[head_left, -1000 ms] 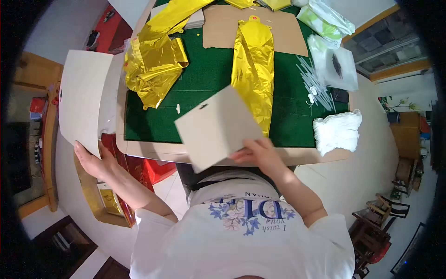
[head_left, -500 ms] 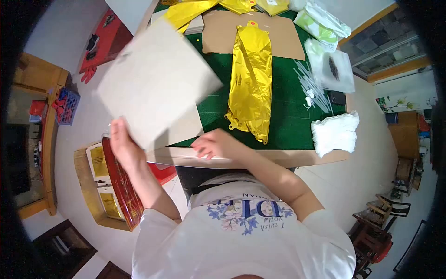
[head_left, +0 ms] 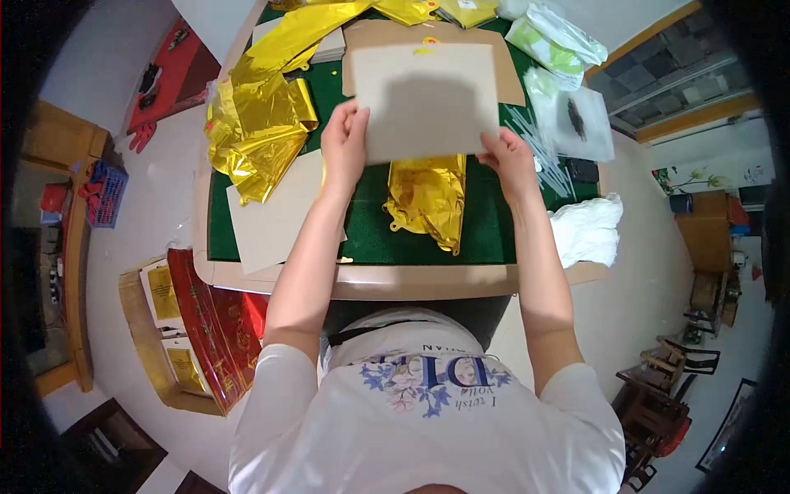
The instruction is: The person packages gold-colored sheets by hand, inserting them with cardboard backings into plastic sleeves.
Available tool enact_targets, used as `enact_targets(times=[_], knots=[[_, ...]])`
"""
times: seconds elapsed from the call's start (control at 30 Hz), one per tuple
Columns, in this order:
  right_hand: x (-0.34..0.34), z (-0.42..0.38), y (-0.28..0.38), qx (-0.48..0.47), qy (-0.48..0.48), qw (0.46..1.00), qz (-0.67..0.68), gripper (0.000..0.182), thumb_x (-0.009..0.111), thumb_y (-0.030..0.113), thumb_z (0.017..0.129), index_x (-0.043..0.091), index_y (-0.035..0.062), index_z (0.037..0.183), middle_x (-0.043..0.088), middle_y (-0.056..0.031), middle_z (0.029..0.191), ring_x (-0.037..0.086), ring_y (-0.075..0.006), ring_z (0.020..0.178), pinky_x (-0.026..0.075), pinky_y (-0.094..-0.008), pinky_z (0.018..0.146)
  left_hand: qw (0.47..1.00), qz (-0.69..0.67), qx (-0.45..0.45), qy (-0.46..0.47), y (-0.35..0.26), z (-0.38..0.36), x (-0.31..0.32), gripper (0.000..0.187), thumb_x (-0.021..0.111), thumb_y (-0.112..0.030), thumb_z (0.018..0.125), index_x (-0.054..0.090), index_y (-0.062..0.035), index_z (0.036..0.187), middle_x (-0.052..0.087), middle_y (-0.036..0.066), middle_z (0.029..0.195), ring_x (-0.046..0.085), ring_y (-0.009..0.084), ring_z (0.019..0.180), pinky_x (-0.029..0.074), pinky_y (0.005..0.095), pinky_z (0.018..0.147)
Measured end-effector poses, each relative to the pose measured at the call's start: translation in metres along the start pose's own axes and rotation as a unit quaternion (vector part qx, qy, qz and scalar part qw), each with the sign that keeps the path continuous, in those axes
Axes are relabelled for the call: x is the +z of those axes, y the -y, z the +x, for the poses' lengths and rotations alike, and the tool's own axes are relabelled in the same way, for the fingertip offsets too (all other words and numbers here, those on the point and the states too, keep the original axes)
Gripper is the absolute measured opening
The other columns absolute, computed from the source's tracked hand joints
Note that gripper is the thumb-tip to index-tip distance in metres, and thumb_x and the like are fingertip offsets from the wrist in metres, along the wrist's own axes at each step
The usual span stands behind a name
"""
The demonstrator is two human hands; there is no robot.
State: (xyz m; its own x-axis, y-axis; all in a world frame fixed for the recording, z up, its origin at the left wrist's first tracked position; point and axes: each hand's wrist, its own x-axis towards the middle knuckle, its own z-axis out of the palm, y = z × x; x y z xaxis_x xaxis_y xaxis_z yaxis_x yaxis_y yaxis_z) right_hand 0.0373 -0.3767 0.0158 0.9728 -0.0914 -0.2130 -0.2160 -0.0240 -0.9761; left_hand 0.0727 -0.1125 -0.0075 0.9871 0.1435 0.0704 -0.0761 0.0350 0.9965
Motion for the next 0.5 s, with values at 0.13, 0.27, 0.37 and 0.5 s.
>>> enact_targets(times=[0.13,0.27,0.37,0.5], knots=[[-0.023,0.028,-0.004,-0.016,-0.077,0.974,0.212,0.014,0.066,0.013,0.091,0.063,0.0083,0.104,0.066,-0.0008,0.089,0.063,-0.0121,0.073,0.050,-0.0235,0.062,0.909,0.302,0.287,-0.003,0.017,-0.001,0.008,0.016,0.056,-0.011,0.093,0.065,-0.0029,0.104,0.067,0.015,0.099,0.064,0.0304,0.095,0.051,0.0363,0.085],[-0.026,0.034,-0.017,-0.015,-0.115,0.973,0.198,0.010,0.067,0.015,0.090,0.063,0.0096,0.098,0.066,-0.0007,0.088,0.062,-0.0117,0.072,0.048,-0.0216,0.060,0.852,0.369,0.322,0.186,0.025,-0.052,0.029,0.022,0.059,-0.006,0.086,0.065,-0.0019,0.107,0.064,0.015,0.113,0.058,0.0333,0.111,0.045,0.0409,0.098],[-0.020,0.042,-0.036,0.011,-0.111,0.989,0.099,0.011,0.065,0.020,0.091,0.067,0.0101,0.096,0.067,0.0025,0.082,0.061,-0.0076,0.069,0.044,-0.0181,0.060,0.783,0.429,0.384,0.237,0.045,-0.077,0.046,0.029,0.057,-0.014,0.088,0.060,0.0013,0.113,0.059,0.016,0.122,0.051,0.0332,0.121,0.038,0.0437,0.104],[-0.013,0.047,-0.052,0.004,-0.100,0.993,0.067,0.012,0.066,0.020,0.091,0.069,0.0098,0.096,0.067,0.0030,0.080,0.061,-0.0066,0.068,0.044,-0.0194,0.059,0.768,0.471,0.345,0.263,0.049,-0.087,0.052,0.042,0.059,-0.022,0.090,0.054,-0.0026,0.127,0.052,0.014,0.135,0.044,0.0311,0.130,0.033,0.0463,0.110]])
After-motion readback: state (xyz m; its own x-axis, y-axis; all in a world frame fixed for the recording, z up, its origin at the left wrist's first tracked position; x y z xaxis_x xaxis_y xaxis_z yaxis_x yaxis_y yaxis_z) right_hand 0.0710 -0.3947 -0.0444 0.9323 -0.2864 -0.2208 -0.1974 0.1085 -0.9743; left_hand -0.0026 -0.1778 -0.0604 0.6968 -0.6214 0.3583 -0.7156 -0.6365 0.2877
